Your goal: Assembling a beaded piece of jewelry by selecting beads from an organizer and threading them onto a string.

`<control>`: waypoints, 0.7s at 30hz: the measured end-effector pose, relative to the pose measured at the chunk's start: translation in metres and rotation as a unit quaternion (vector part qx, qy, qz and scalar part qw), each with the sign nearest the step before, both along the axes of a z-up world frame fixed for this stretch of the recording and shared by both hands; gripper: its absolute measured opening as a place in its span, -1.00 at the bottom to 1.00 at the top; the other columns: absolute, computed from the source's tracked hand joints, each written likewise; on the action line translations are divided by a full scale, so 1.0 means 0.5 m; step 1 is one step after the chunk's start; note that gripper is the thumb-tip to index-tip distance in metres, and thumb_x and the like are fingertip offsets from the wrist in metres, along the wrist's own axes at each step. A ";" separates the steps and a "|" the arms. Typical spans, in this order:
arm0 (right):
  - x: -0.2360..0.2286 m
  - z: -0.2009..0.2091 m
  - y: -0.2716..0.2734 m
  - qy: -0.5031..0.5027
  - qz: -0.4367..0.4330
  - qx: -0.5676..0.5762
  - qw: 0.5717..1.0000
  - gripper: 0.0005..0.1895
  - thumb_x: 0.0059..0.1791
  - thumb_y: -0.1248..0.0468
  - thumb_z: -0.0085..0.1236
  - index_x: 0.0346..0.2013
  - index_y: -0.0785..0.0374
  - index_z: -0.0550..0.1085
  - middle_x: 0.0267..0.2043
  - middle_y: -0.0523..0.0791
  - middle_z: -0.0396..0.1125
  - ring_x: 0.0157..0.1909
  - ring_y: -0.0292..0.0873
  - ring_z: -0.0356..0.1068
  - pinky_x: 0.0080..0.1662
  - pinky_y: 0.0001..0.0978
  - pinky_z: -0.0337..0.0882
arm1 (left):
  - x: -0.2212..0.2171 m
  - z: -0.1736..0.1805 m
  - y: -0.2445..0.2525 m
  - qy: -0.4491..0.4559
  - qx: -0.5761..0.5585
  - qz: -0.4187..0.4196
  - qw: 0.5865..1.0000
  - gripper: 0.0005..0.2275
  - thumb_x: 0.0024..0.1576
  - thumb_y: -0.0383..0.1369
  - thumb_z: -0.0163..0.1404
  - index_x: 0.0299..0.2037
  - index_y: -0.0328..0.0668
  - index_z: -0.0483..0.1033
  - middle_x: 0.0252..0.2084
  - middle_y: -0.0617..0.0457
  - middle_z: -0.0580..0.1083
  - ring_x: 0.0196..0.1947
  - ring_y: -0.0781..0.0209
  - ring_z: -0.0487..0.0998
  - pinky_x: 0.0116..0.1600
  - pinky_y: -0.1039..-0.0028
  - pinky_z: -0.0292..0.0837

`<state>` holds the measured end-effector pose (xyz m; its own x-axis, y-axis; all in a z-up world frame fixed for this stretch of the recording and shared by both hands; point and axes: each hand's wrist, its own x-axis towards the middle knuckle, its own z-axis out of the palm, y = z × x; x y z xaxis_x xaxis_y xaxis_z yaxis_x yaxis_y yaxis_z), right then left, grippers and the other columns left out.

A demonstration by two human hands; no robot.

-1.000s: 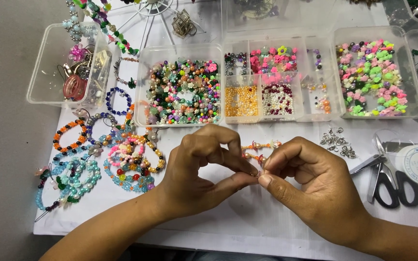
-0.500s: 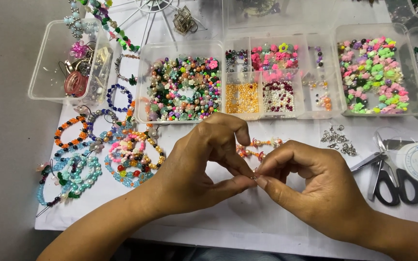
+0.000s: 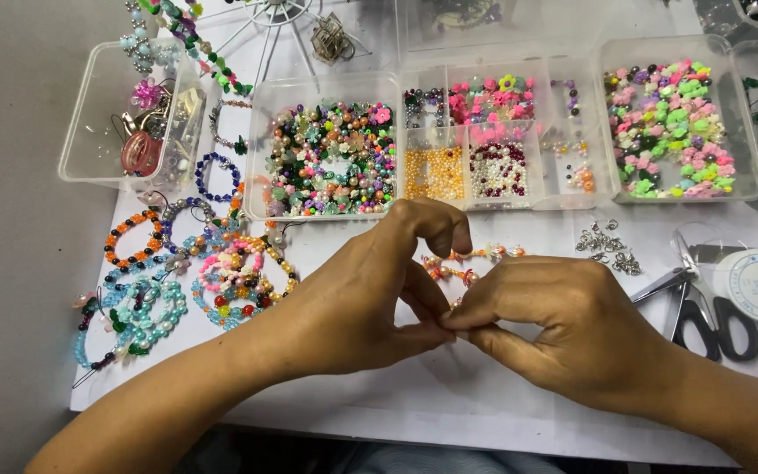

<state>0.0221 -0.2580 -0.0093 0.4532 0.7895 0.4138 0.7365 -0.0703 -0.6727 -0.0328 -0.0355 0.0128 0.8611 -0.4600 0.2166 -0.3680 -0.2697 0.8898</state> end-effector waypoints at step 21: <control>-0.024 -0.009 0.007 0.152 -0.133 0.083 0.976 -0.95 -0.07 0.38 0.26 -0.39 0.18 0.54 -0.36 -0.16 0.53 -0.28 -0.28 0.57 -0.14 -0.54 0.54 | 0.006 0.029 -0.011 -0.056 0.029 0.051 0.997 -0.46 0.02 -0.68 0.20 0.00 -0.14 0.05 0.16 -0.17 0.21 -0.45 0.11 0.65 -0.26 0.51 0.74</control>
